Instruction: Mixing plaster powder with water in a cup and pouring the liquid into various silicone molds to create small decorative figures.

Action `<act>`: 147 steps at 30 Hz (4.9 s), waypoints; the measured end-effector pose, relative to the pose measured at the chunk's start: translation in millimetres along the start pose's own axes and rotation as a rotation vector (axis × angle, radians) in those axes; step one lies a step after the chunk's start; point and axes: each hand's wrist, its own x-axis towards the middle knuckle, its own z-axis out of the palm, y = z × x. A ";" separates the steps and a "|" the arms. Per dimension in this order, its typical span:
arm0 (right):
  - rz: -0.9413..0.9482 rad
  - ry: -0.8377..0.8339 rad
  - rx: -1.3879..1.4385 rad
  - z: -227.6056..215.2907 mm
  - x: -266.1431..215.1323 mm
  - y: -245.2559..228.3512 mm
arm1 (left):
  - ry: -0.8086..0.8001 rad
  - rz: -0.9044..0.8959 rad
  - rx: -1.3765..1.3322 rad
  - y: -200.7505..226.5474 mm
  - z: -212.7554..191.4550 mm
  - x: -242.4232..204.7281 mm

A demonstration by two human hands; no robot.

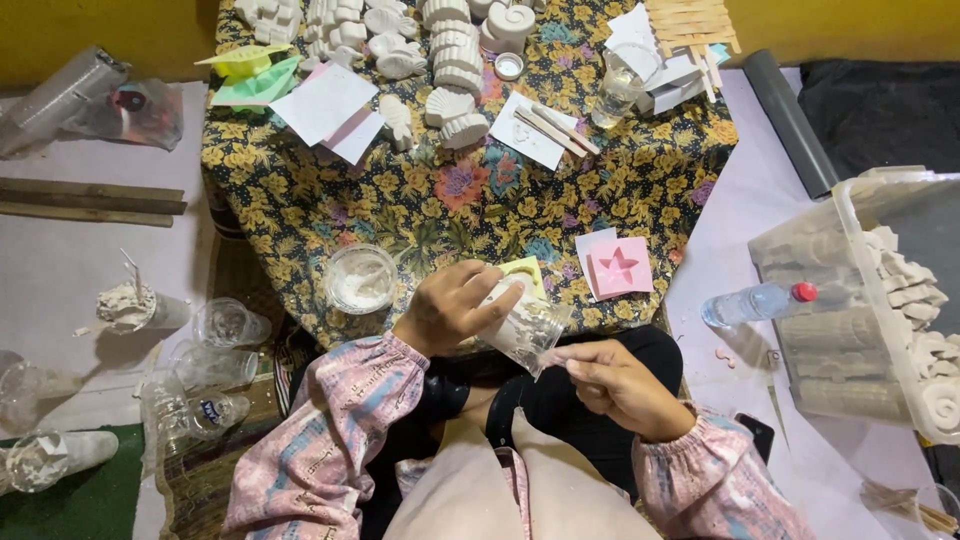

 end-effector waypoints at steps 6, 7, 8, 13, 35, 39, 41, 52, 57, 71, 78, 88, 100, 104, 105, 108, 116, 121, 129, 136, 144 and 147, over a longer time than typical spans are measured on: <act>0.118 -0.031 0.454 3.1 -13.4 14.7 | 0.059 0.025 0.063 -3.2 -3.4 10.2; 0.119 -0.030 0.454 4.4 -14.1 15.0 | 0.059 0.024 0.062 -4.0 -1.3 5.9; 0.114 -0.060 0.517 6.1 -14.6 15.7 | 0.067 0.045 0.067 -5.4 0.8 1.8; 0.117 -0.121 0.666 11.4 -16.3 23.8 | 0.104 0.057 0.131 -7.4 7.2 -17.2; 0.142 0.119 0.192 30.6 4.4 4.0 | 0.515 0.122 0.063 0.8 42.1 -26.0; 0.077 0.013 0.349 30.3 6.6 12.9 | 0.485 0.201 0.107 -7.5 32.9 -26.0; 0.064 -0.001 0.385 23.2 3.4 20.4 | 0.434 0.157 0.108 -4.4 24.6 -25.5; 0.022 -0.007 0.400 -3.9 -17.8 27.2 | 0.450 0.018 0.118 1.5 30.8 -43.7; 0.002 0.079 0.261 -17.0 -23.8 11.2 | 0.028 -0.784 -0.216 42.0 23.3 -54.9; -0.109 0.436 -1.545 -25.2 57.9 -63.8 | 0.182 -1.257 0.039 71.3 51.6 -100.8; -0.174 0.217 -2.005 -8.7 95.5 -76.8 | 0.523 -1.099 0.179 117.4 55.7 -120.6; -0.088 0.051 -2.118 7.6 104.1 -91.8 | 0.042 -0.828 -0.258 91.7 48.8 40.6; -0.561 0.449 -1.527 -74.6 175.8 -134.9 | 0.259 -0.908 -0.362 73.2 102.6 -12.9; -0.773 0.541 -1.866 -111.3 221.9 -118.3 | 0.331 -0.894 -0.317 68.3 109.9 -22.0; -0.766 0.549 -1.917 -115.9 228.4 -112.3 | 0.343 -0.889 -0.318 68.8 109.4 -23.4; -0.757 0.555 -1.985 -141.8 247.3 -106.1 | 0.361 -0.902 -0.297 70.4 103.6 -19.9; -1.015 0.649 -1.802 -126.2 211.3 -120.0 | 0.384 -0.903 -0.301 68.8 106.4 -19.1; -0.868 0.576 -1.479 -133.4 122.0 -82.9 | 0.382 -0.945 -0.326 58.7 131.4 -42.4; -1.019 0.307 -1.539 -111.8 68.1 -16.4 | 0.387 -0.956 -0.462 47.6 132.5 -47.2; -1.287 0.183 -1.802 -114.0 89.7 -16.3 | 0.325 -0.910 -0.492 46.1 123.4 -42.4; -1.179 0.142 -1.920 -127.7 106.5 -3.0 | 0.291 -0.890 -0.525 43.0 130.3 -44.1; -1.163 0.104 -1.889 -126.1 104.3 -5.2 | 0.313 -0.864 -0.502 43.3 130.2 -41.1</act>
